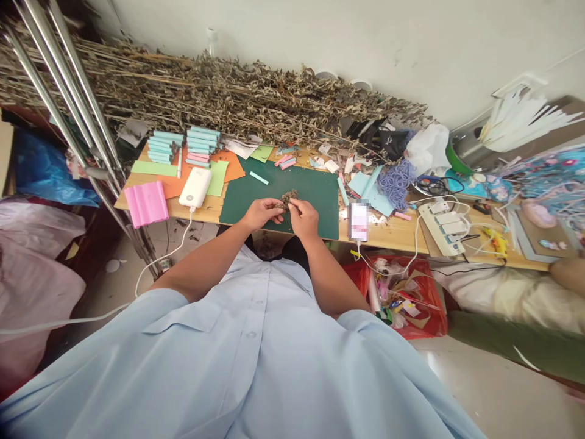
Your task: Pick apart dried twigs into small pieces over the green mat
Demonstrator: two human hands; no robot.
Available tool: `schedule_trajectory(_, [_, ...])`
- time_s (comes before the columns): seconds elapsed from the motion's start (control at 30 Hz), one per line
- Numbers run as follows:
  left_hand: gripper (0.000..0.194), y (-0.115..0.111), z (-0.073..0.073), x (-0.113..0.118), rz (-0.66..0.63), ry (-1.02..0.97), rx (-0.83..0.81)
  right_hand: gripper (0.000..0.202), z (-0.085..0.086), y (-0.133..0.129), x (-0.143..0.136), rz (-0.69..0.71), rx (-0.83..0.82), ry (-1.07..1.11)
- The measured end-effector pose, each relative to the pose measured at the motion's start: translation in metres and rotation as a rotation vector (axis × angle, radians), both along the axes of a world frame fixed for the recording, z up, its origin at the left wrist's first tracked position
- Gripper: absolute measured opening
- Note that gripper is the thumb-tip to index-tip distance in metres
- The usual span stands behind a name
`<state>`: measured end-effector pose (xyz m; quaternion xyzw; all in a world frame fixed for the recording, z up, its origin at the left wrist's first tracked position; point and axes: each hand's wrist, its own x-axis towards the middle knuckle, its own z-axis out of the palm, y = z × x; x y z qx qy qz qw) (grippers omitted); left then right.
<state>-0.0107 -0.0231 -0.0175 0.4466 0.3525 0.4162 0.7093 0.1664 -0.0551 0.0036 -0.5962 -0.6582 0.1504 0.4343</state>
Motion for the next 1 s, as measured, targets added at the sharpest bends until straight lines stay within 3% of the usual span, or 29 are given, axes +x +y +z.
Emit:
schedule_trajectory(0.2, [0.028, -0.001, 0.007, 0.002, -0.073, 0.084, 0.026, 0.021, 0.017, 0.001, -0.008, 0.216, -0.074, -0.103])
schedule_trajectory(0.4, [0.029, -0.001, 0.007, 0.001, -0.096, 0.094, 0.009, 0.021, 0.016, 0.002, -0.004, 0.160, -0.112, -0.184])
schedule_trajectory(0.57, [0.022, 0.000, 0.004, 0.000, -0.057, 0.045, -0.025, 0.013, 0.011, 0.000, -0.011, 0.030, -0.239, 0.067])
schedule_trajectory(0.73, [0.022, -0.001, 0.003, 0.001, 0.022, 0.008, -0.062, 0.012, 0.002, 0.003, -0.025, -0.111, -0.402, 0.606])
schedule_trajectory(0.83, [0.025, -0.002, 0.005, 0.000, 0.060, -0.037, -0.085, 0.016, -0.003, 0.007, -0.030, -0.186, -0.407, 0.854])
schedule_trajectory(0.9, [0.026, -0.002, 0.006, 0.001, 0.065, -0.055, -0.092, 0.019, -0.005, 0.008, -0.031, -0.165, -0.375, 0.852])
schedule_trajectory(1.0, [0.026, -0.002, 0.005, 0.001, 0.065, -0.084, -0.098, 0.023, -0.006, 0.006, -0.030, -0.118, -0.322, 0.645])
